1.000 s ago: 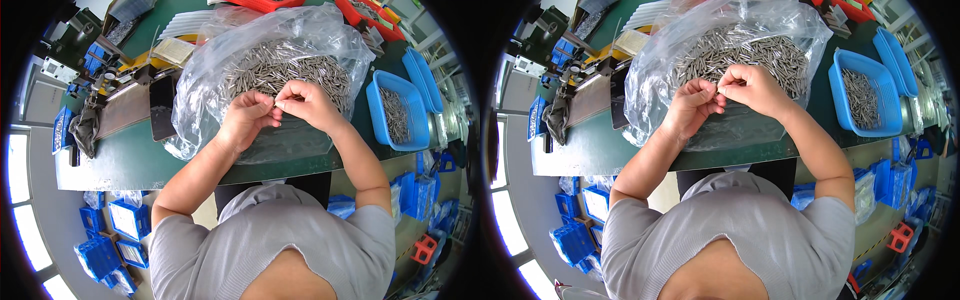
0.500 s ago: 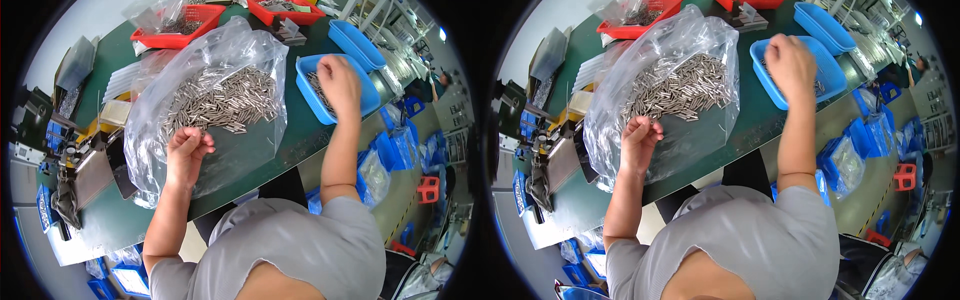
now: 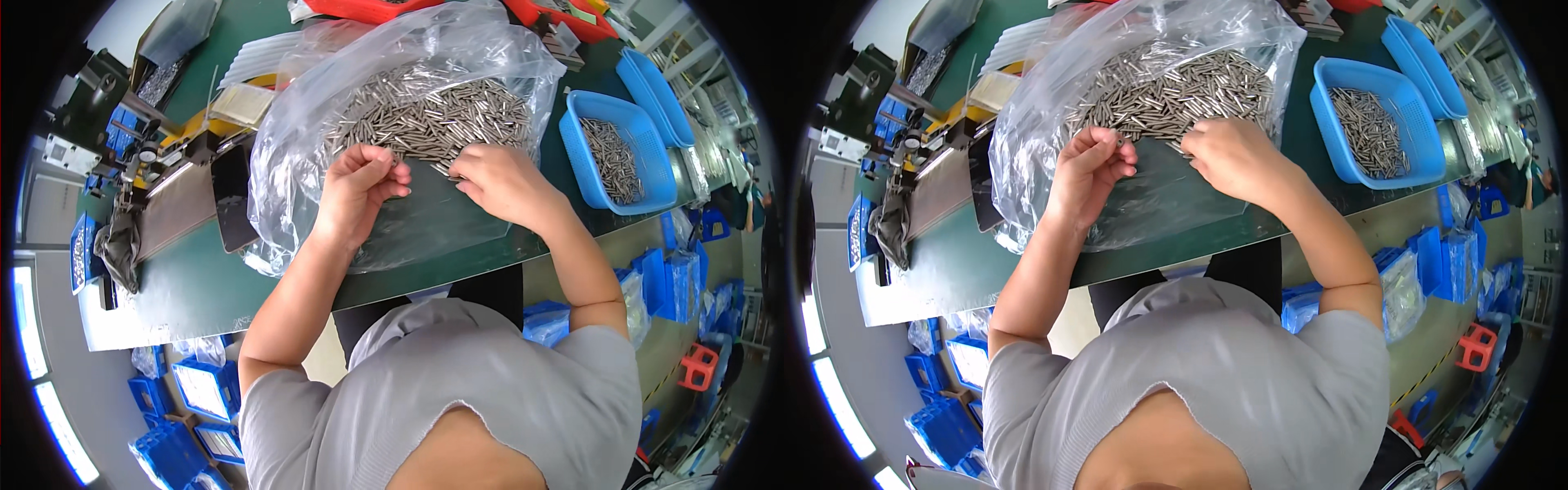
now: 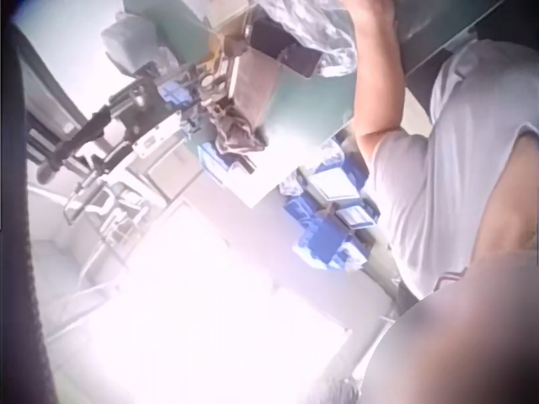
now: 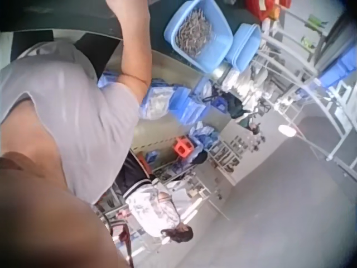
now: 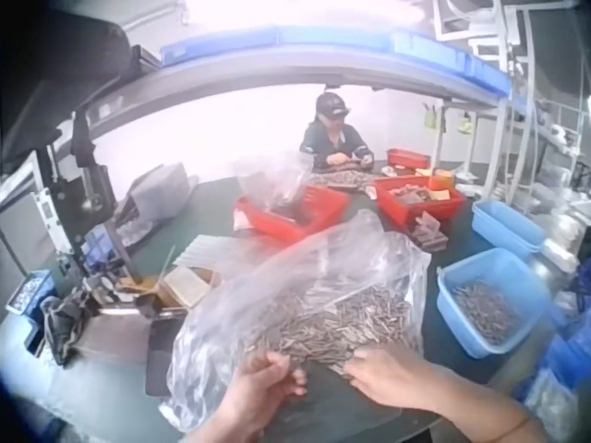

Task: The worker is manually sorting or inspecting small metal pins at a manufacturing workstation.

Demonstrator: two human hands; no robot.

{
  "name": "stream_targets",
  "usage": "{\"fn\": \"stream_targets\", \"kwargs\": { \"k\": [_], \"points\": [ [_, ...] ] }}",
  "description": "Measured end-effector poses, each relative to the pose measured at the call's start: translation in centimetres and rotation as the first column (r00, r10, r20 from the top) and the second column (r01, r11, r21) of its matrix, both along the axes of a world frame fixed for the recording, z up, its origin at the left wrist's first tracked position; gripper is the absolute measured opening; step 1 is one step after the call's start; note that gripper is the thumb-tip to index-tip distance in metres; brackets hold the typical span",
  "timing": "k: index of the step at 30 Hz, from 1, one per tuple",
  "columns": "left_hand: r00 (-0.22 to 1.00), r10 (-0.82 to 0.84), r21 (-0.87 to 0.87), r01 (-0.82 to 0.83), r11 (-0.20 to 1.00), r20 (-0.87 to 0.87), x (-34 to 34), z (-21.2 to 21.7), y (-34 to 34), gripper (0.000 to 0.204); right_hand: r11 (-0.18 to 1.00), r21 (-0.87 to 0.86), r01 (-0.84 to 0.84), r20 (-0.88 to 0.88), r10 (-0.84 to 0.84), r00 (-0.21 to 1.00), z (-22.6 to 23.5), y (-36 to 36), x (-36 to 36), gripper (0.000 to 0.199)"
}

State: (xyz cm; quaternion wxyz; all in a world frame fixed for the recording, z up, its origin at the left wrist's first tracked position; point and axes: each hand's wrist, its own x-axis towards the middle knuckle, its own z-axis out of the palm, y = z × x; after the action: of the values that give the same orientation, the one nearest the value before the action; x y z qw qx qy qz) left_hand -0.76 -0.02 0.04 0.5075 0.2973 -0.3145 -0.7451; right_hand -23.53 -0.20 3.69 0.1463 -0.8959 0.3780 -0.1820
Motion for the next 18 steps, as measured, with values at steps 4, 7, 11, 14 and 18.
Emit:
{"fn": "stream_targets", "kwargs": {
  "k": [4,7,11,14,18],
  "points": [
    [1.000,-0.010,-0.012,0.010,1.000,0.014,0.0,0.2,0.1,0.006,0.978,-0.210,-0.016,-0.251,-0.038,0.967,-0.7,-0.1,2.4,0.005],
    [1.000,0.005,0.000,-0.005,1.000,0.010,0.0,0.1,0.1,0.007,0.946,-0.311,-0.088,-0.341,-0.025,0.940,-0.6,-0.1,4.1,0.007],
    [1.000,0.015,0.029,-0.015,0.999,0.000,0.3,-0.1,0.1,0.008,0.990,-0.144,-0.006,-0.223,-0.026,0.974,-0.2,-1.1,4.0,0.009],
    [1.000,-0.014,0.042,0.015,0.999,-0.028,0.1,-0.2,0.2,0.008,0.981,0.173,0.090,0.181,-0.121,0.976,-0.5,-2.1,2.7,0.009],
    [0.995,-0.078,0.070,0.082,0.994,-0.058,-0.3,0.0,0.6,0.008,0.735,0.635,-0.239,0.667,-0.366,0.649,-0.3,-2.3,2.9,0.007]
  ]
}}
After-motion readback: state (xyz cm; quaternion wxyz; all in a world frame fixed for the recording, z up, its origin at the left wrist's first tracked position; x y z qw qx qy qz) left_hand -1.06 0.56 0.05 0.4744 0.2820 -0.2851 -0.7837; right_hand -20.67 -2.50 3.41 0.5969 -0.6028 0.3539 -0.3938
